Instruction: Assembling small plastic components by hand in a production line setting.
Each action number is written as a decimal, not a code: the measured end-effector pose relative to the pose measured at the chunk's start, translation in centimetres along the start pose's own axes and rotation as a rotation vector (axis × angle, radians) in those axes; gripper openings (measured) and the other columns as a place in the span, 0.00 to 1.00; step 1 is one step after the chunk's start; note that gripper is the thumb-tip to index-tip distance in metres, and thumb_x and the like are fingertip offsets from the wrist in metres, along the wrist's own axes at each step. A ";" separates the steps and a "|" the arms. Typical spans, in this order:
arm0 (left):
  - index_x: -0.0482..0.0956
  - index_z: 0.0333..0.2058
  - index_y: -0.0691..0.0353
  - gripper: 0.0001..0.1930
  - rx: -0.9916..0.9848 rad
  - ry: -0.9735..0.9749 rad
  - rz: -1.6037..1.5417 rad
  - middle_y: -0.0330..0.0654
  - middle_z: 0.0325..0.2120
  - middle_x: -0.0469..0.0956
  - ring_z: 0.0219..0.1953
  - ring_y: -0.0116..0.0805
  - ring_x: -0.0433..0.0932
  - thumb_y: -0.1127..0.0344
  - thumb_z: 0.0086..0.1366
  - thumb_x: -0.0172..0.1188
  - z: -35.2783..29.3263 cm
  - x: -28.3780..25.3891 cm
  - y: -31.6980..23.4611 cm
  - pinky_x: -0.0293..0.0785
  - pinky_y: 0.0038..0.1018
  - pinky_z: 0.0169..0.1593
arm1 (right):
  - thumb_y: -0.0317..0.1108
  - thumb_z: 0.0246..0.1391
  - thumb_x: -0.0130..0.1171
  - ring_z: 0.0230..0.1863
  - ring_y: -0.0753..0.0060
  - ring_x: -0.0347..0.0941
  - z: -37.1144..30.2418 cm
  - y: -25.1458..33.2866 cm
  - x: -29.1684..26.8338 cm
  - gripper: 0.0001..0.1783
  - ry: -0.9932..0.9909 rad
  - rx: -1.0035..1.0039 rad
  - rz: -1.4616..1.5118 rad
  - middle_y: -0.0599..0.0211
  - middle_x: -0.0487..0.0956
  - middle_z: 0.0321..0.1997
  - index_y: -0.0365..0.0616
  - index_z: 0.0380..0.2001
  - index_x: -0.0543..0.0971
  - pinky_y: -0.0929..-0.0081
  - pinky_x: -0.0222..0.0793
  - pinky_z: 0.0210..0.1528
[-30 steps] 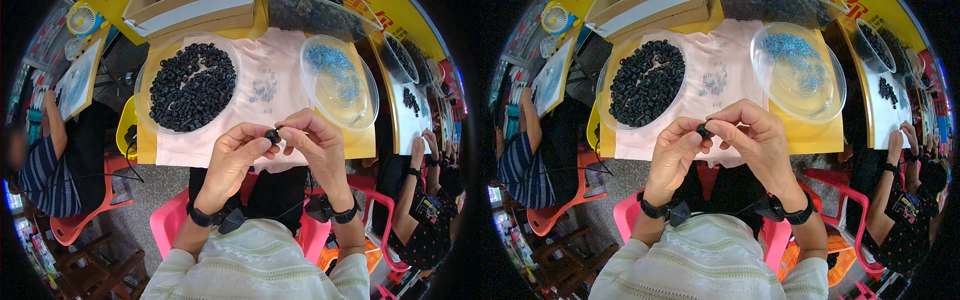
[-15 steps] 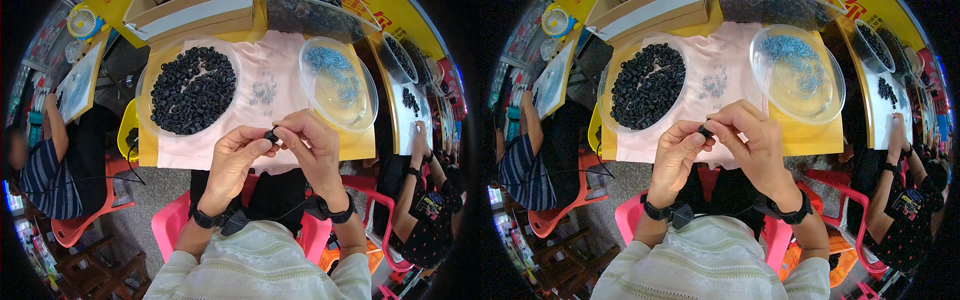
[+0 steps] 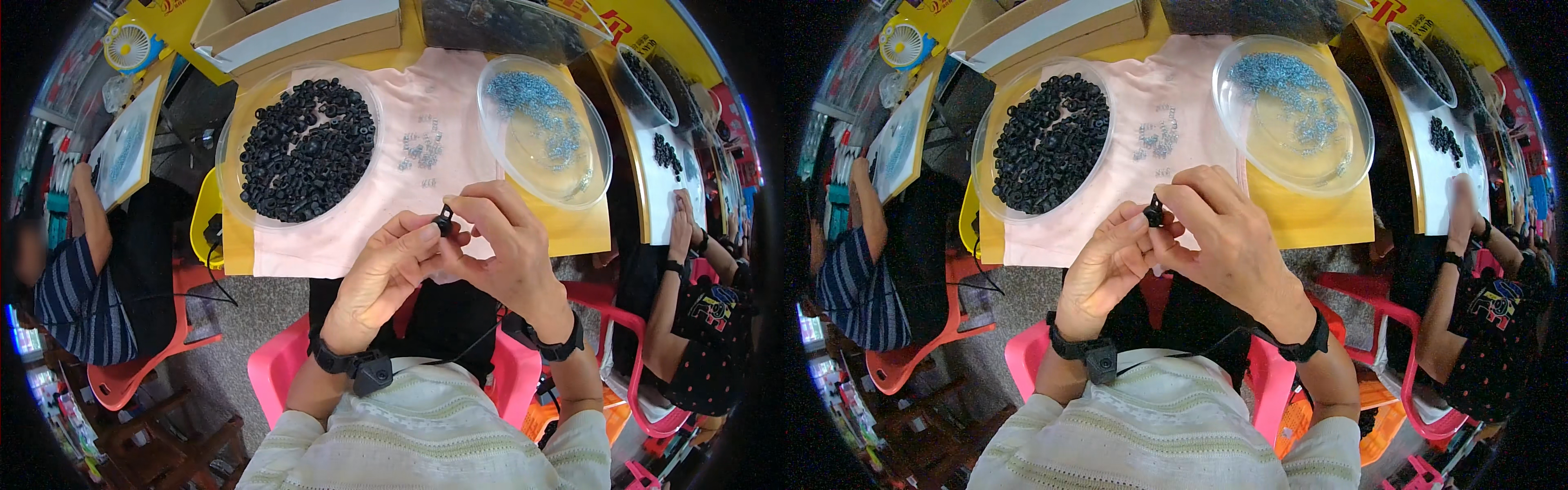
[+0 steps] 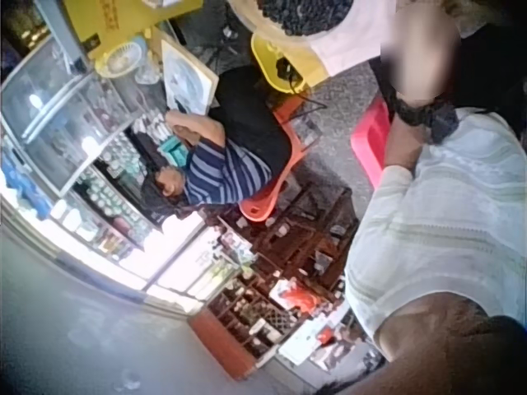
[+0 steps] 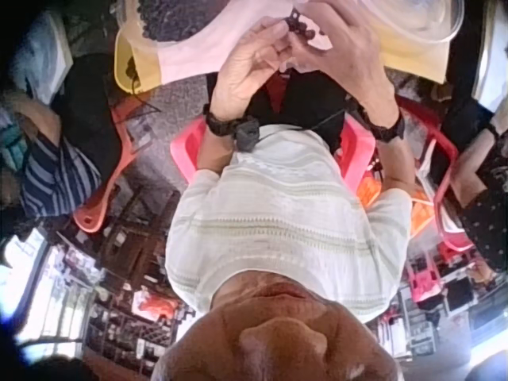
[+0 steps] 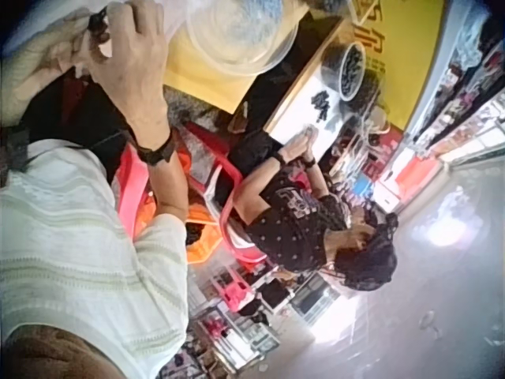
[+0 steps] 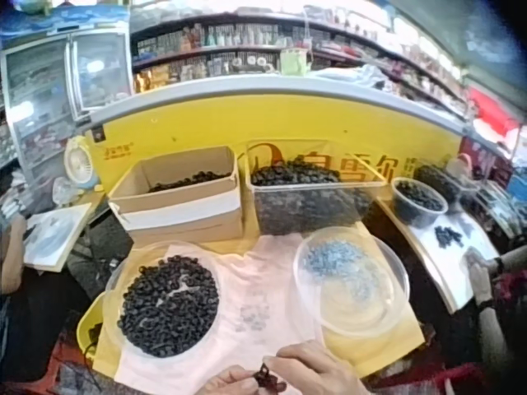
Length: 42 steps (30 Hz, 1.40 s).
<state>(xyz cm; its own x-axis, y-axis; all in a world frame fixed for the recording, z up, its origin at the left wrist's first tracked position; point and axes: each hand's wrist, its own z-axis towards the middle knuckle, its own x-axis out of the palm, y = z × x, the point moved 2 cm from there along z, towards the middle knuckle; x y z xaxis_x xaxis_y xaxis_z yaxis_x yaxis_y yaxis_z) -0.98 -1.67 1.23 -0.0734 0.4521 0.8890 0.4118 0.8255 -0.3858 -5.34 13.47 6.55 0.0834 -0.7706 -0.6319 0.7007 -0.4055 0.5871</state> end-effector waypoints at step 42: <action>0.72 0.47 0.68 0.13 0.038 -0.073 0.309 0.48 0.41 0.80 0.45 0.41 0.81 0.68 0.68 0.57 0.3 1.7 0.3 0.77 0.34 0.51 | 0.23 0.38 0.69 0.27 0.72 0.75 -1.7 -1.7 -0.8 0.19 -0.077 0.006 0.157 0.63 0.77 0.35 0.38 0.38 0.79 0.78 0.74 0.27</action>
<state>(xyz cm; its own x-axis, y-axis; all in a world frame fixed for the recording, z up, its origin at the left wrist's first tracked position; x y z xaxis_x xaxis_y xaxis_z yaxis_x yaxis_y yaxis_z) -1.25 -0.60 2.53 -0.0156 0.7055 0.7086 0.3909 0.6566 -0.6451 -5.39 15.62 5.13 0.1369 -0.8600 -0.4916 0.6787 -0.2801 0.6789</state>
